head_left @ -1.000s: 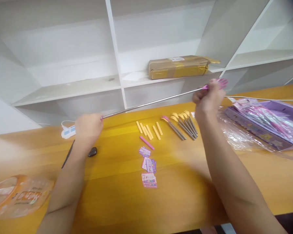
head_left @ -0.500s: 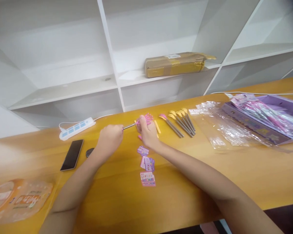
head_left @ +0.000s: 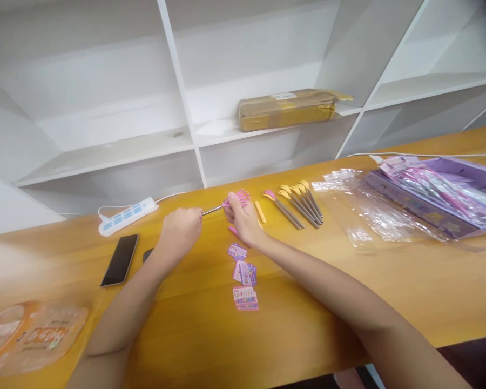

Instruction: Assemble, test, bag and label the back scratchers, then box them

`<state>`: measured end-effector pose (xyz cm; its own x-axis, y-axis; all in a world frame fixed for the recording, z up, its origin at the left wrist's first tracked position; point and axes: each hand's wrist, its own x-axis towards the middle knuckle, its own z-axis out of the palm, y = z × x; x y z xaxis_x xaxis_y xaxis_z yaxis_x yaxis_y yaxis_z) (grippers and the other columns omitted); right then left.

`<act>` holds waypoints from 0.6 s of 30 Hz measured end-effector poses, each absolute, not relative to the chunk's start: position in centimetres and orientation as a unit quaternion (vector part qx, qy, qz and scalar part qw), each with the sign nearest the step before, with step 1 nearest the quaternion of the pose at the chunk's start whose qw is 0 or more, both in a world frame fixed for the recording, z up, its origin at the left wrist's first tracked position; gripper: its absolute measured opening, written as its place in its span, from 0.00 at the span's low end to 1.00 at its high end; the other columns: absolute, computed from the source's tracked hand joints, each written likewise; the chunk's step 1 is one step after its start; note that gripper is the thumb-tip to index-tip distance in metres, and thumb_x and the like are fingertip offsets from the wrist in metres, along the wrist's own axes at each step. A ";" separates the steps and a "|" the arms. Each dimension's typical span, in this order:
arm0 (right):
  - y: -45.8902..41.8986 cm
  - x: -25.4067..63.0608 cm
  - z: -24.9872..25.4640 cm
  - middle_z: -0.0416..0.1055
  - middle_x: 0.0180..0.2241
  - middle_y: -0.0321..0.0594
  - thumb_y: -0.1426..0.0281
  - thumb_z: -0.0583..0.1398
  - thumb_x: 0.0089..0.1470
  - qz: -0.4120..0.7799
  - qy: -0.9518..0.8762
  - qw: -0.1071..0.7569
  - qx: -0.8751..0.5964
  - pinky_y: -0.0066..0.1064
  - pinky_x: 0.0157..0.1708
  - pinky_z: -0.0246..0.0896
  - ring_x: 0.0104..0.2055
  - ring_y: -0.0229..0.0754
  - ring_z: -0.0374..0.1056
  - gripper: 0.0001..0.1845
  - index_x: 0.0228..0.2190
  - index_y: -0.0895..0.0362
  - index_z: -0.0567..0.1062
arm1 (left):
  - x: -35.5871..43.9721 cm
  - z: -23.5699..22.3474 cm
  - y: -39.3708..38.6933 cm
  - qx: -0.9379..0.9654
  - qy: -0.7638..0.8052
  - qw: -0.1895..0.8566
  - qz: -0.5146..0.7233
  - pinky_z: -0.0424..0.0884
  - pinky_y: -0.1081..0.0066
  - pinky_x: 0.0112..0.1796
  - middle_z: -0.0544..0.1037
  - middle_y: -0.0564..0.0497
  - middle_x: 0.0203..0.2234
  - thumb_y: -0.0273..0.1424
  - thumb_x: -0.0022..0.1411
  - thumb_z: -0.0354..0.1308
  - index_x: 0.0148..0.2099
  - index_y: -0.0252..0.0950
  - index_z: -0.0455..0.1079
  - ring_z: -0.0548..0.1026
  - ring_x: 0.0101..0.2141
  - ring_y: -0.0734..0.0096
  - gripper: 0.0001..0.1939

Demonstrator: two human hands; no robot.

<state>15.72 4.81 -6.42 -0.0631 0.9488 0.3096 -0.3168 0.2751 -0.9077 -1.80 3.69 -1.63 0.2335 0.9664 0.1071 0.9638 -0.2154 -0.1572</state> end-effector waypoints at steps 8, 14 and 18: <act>4.5 15.6 -6.2 0.41 0.21 0.26 0.34 0.62 0.56 0.539 -0.502 0.611 -0.292 0.29 0.21 0.32 0.21 0.32 0.37 0.38 0.23 0.51 0.54 | -1.5 -1.5 3.6 -0.780 -0.620 0.087 0.009 0.63 0.63 0.31 0.81 0.39 0.28 0.28 0.73 0.45 0.39 0.38 0.79 0.81 0.32 0.52 0.20; 4.7 16.1 -6.1 0.42 0.20 0.27 0.35 0.60 0.60 0.516 -0.522 0.615 -0.289 0.30 0.23 0.32 0.22 0.33 0.38 0.38 0.22 0.52 0.54 | -1.5 -1.3 3.7 -0.781 -0.617 0.092 0.019 0.62 0.64 0.30 0.81 0.40 0.28 0.27 0.73 0.45 0.39 0.38 0.79 0.81 0.32 0.53 0.19; 5.1 16.3 -6.1 0.41 0.20 0.26 0.36 0.62 0.58 0.523 -0.525 0.612 -0.277 0.30 0.22 0.32 0.21 0.32 0.37 0.38 0.22 0.52 0.55 | -1.6 -1.4 3.8 -0.784 -0.612 0.101 0.013 0.61 0.63 0.30 0.82 0.40 0.29 0.29 0.74 0.44 0.40 0.38 0.79 0.80 0.31 0.53 0.21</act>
